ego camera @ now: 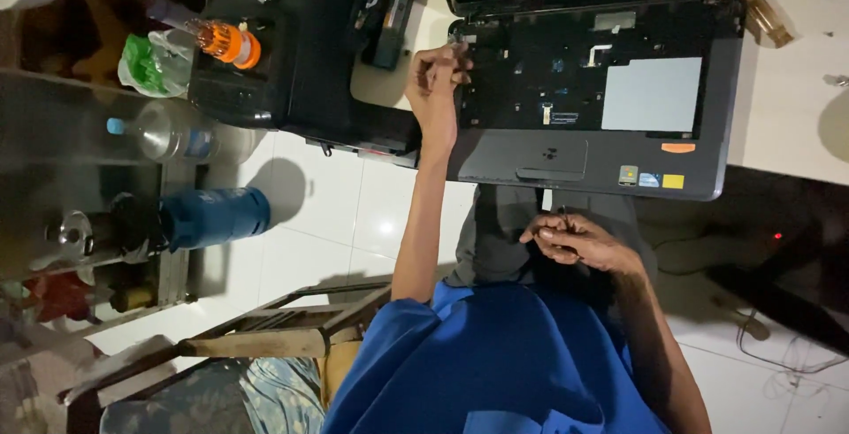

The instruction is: Disassembling a laptop by removing screws and prying off the top cover to access internal components.

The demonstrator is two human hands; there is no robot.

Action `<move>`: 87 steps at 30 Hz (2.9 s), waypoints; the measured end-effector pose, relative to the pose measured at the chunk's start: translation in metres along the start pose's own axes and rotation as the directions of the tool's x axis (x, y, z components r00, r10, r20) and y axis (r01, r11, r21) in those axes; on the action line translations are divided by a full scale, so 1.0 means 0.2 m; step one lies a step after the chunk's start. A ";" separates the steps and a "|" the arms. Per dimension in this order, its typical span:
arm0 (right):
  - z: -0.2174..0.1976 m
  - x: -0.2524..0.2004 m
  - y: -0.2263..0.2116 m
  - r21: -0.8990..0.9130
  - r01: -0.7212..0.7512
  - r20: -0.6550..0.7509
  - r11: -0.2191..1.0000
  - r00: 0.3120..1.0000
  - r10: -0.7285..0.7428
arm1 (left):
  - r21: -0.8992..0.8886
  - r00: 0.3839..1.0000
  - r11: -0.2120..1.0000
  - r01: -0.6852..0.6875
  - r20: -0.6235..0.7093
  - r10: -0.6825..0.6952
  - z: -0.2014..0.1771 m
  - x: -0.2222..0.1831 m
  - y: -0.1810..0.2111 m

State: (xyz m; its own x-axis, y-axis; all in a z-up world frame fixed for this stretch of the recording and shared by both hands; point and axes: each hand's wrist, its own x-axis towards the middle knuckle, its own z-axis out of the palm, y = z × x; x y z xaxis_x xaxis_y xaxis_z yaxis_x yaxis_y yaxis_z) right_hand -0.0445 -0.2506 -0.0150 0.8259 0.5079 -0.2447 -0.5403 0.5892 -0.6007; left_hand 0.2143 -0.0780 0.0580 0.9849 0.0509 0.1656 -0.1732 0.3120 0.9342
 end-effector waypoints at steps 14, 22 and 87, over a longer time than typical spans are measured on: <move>0.00 0.00 -0.09 -0.209 0.039 0.198 0.977 0.980 0.003 | 0.077 0.965 0.984 -0.161 0.223 0.140 0.08 -0.04 0.19; 0.16 -0.02 -0.28 -0.603 -0.034 0.247 0.797 0.942 0.227 | 0.329 0.921 0.921 -0.207 0.383 0.070 0.12 0.08 0.13; -0.02 0.97 -1.07 -0.951 -0.047 0.192 -0.306 0.685 -0.703 | 0.554 0.930 0.749 -0.363 0.169 0.325 -0.02 0.18 -0.19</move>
State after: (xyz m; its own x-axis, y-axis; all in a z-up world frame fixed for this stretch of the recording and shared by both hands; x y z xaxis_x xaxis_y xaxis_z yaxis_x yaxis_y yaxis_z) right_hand 0.2321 -0.2793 0.0633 0.9144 0.0547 0.4011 0.2798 -0.8015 -0.5285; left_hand 0.2562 -0.0848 0.0264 0.8593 -0.0118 0.5113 -0.4893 -0.3100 0.8151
